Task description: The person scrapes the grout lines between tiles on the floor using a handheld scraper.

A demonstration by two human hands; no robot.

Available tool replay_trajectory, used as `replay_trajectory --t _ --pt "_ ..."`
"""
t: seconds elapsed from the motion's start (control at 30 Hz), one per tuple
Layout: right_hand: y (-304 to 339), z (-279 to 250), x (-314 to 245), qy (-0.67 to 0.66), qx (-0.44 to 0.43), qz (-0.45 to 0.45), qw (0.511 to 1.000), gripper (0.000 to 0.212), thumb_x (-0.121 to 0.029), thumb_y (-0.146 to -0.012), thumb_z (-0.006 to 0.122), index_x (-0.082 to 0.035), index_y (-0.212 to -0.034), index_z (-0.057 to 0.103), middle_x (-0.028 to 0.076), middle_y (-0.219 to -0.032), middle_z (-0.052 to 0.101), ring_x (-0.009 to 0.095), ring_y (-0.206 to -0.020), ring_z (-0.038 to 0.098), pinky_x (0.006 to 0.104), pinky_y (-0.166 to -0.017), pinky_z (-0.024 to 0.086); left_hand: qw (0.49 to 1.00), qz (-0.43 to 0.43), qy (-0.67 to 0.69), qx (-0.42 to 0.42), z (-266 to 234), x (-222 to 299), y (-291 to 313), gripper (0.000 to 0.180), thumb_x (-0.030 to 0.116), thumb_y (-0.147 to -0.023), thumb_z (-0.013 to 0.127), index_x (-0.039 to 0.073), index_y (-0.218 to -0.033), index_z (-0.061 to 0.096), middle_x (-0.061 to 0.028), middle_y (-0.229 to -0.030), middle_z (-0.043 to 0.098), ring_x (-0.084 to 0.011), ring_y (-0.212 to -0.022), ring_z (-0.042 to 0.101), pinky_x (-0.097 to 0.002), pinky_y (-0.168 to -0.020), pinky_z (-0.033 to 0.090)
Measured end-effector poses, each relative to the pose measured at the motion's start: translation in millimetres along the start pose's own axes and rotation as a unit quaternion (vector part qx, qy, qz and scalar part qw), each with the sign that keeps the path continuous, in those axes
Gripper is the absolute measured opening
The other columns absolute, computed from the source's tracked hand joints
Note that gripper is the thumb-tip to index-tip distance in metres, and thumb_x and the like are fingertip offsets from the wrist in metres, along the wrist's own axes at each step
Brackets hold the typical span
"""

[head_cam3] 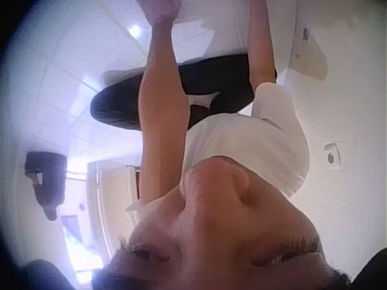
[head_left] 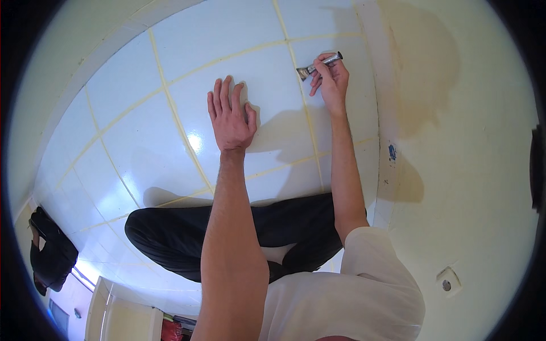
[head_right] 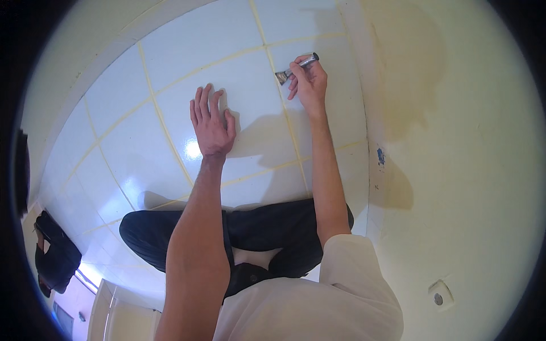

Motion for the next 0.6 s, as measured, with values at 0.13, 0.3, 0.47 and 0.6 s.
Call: replay_trajectory --t 0.13,0.3,0.47,0.6 --pt "-0.8 -6.1 4.2 -0.017 0.0 0.037 0.999 0.008 -0.008 -0.097 0.068 -0.003 -0.098 0.062 0.005 -0.068 0.058 0.01 -0.046 0.054 0.0267 -0.031 0.041 1.0 0.001 0.004 0.005 -1.2 -1.4 -0.6 0.051 0.017 -0.094 0.054 0.013 -0.145 0.049 -0.0108 -0.161 0.04 -0.0334 -0.156 0.03 -0.0558 -0.129 0.02" --pt "3.3 -0.3 -0.6 -0.012 -0.001 0.02 1.0 0.007 -0.007 -0.096 0.069 -0.003 -0.095 0.063 0.005 -0.066 0.059 0.009 -0.044 0.052 0.0266 -0.031 0.038 1.0 -0.003 -0.003 0.0 -1.7 -0.9 -0.4 0.052 0.017 -0.094 0.054 0.013 -0.145 0.049 -0.0108 -0.162 0.039 -0.0333 -0.156 0.029 -0.0557 -0.129 0.019" --pt "0.4 -6.0 2.8 0.008 -0.004 0.021 1.0 0.007 -0.006 -0.096 0.069 -0.002 -0.095 0.063 0.005 -0.066 0.059 0.009 -0.043 0.052 0.0268 -0.03 0.037 1.0 -0.001 -0.003 -0.002 -0.5 -1.2 -1.4 0.052 0.018 -0.094 0.054 0.013 -0.146 0.049 -0.0107 -0.162 0.039 -0.033 -0.156 0.028 -0.0551 -0.13 0.019" --pt "2.8 -1.6 2.8 0.01 -0.005 0.009 1.0 0.006 -0.005 -0.096 0.069 -0.002 -0.095 0.064 0.004 -0.064 0.058 0.009 -0.043 0.052 0.0273 -0.031 0.036 1.0 -0.002 -0.006 -0.002 -0.5 -2.4 -0.2 0.052 0.018 -0.094 0.054 0.013 -0.146 0.049 -0.0107 -0.162 0.038 -0.0328 -0.157 0.028 -0.0548 -0.13 0.018"
Point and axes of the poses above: each hand's wrist, its own y-axis away from the middle knuckle, its own z-axis out of the palm, x = y × z, the point moved 4 cm from there along -y, towards the middle knuckle
